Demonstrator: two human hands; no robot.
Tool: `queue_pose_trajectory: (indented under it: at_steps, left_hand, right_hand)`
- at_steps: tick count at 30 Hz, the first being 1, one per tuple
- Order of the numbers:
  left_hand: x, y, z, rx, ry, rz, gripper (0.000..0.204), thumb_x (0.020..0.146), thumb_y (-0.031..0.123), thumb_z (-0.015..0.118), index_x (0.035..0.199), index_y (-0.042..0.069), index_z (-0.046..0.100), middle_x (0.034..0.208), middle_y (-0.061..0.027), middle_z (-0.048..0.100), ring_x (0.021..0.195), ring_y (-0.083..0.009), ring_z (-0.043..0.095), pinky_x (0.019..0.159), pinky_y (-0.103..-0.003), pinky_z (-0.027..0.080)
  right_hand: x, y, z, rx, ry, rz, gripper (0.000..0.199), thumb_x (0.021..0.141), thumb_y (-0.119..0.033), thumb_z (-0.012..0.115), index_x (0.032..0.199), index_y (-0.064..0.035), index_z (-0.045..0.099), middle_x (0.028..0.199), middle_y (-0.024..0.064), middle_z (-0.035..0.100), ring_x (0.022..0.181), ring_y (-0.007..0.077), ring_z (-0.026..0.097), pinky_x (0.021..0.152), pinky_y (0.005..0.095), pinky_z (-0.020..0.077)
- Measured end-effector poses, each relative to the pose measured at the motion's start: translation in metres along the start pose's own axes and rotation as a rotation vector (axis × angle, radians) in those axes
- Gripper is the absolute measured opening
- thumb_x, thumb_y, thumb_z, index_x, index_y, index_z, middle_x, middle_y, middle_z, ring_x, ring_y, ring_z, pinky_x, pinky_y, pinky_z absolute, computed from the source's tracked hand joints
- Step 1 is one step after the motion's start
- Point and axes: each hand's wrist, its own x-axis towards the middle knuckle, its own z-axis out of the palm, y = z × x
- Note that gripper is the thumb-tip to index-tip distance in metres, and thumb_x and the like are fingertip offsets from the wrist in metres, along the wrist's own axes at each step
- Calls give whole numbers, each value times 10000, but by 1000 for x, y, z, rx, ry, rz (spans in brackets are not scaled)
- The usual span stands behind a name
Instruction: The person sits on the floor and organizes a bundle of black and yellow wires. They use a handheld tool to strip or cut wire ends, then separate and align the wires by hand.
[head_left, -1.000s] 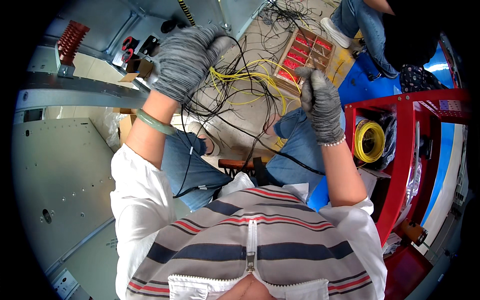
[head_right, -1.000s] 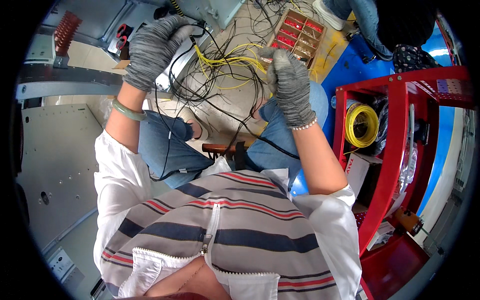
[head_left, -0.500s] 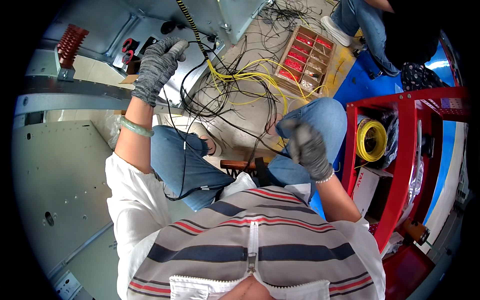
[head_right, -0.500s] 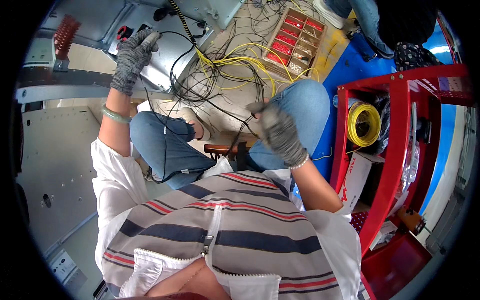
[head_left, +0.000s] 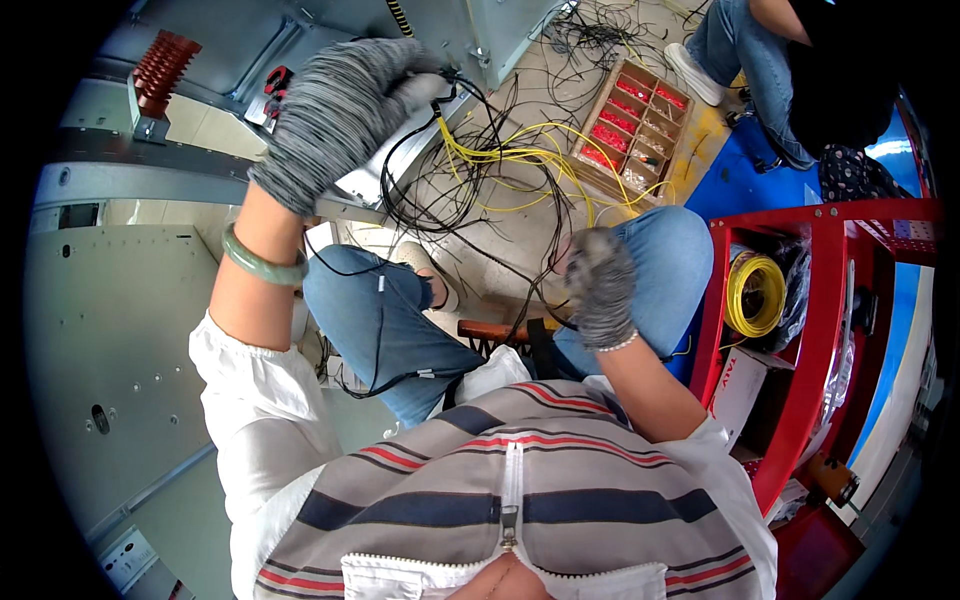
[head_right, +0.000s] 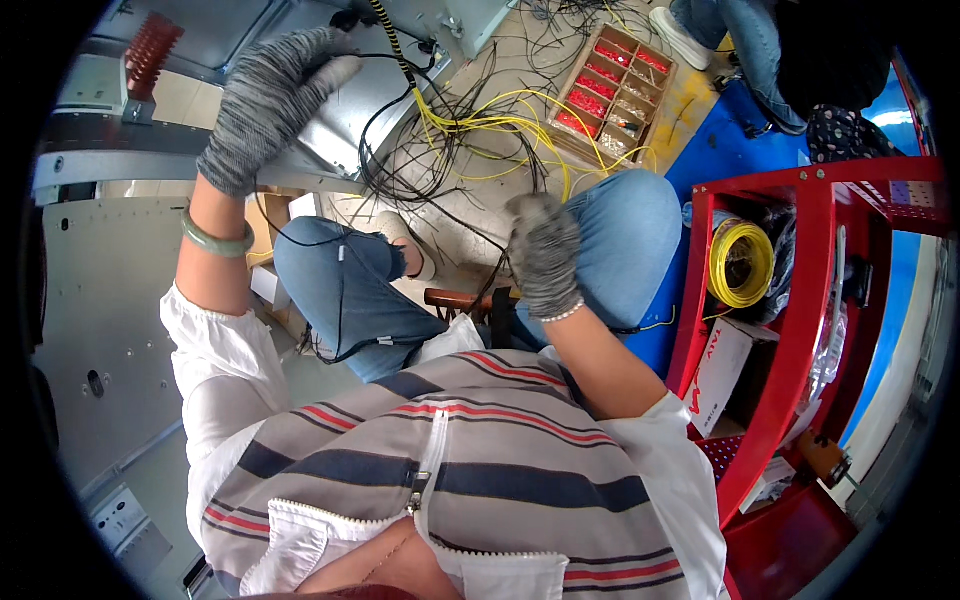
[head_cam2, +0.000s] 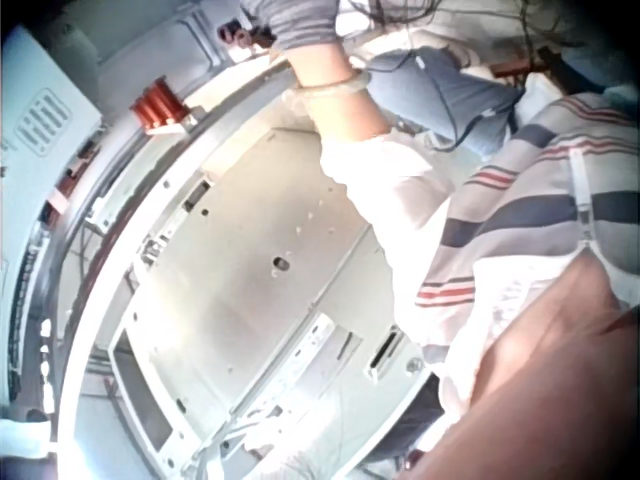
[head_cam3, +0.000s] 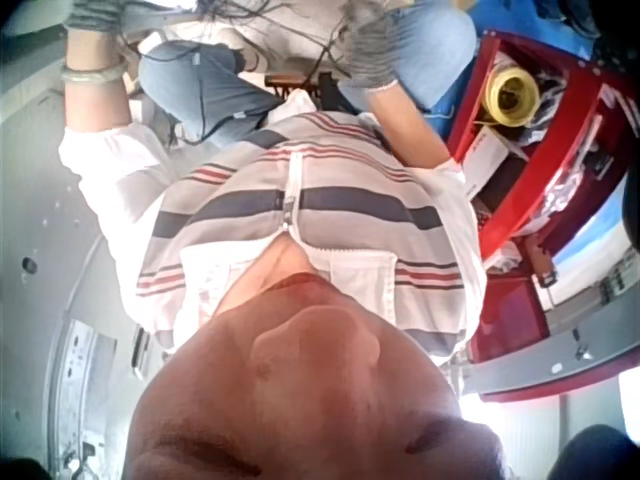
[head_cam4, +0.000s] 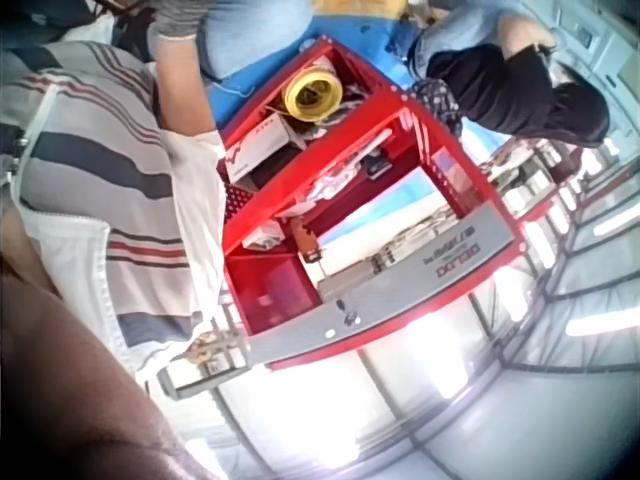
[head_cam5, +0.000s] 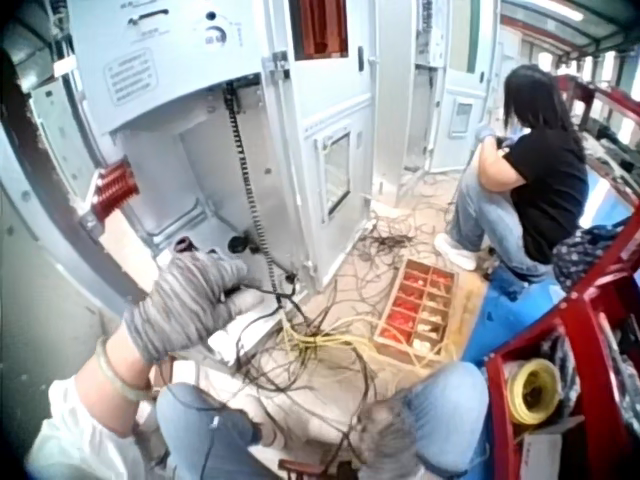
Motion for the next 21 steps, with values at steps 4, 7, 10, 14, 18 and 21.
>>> queue_pose_trajectory:
  at_steps: [4,7,10,14,18,21]
  left_hand:
    - [-14,37,22,-528,-60,111,228,822,135,553,1025,33,528,813,-51,570,768,-133,542,713,-266,443]
    - [-36,64,34,-768,-167,-25,221,828,116,536,1029,30,502,863,-42,562,808,-116,524,726,-259,441]
    - [-39,61,40,-856,-84,-38,210,832,121,534,1022,38,500,869,-42,579,779,-108,528,704,-249,450]
    - [-8,35,16,-723,105,31,201,830,158,537,978,22,528,855,-96,588,787,-164,575,733,-275,452]
    - [-7,16,24,1,191,318,319,756,106,573,1073,79,539,953,-66,593,811,-208,561,734,-316,450]
    - [-27,47,22,100,160,522,435,676,130,582,1106,83,533,1007,-82,574,887,-231,554,739,-333,447]
  right_hand:
    - [-3,-30,1,255,152,371,193,847,-237,524,781,-56,526,438,-52,314,325,56,249,291,195,203]
    - [-13,-35,-2,473,126,376,242,859,-274,498,737,-66,514,440,-39,306,328,67,220,292,209,179]
    - [-14,-57,-22,698,-63,187,297,873,-298,460,674,-78,473,439,-34,296,333,69,204,291,218,166]
    - [-18,-88,-40,525,54,39,370,889,-315,416,590,-97,419,420,-31,268,321,73,178,280,216,187]
    - [-14,-95,-46,548,44,26,415,902,-328,384,553,-109,434,398,-27,257,300,82,153,261,224,213]
    - [-6,-80,-30,682,-173,278,388,886,-371,406,615,-108,495,406,-17,315,279,95,166,249,234,224]
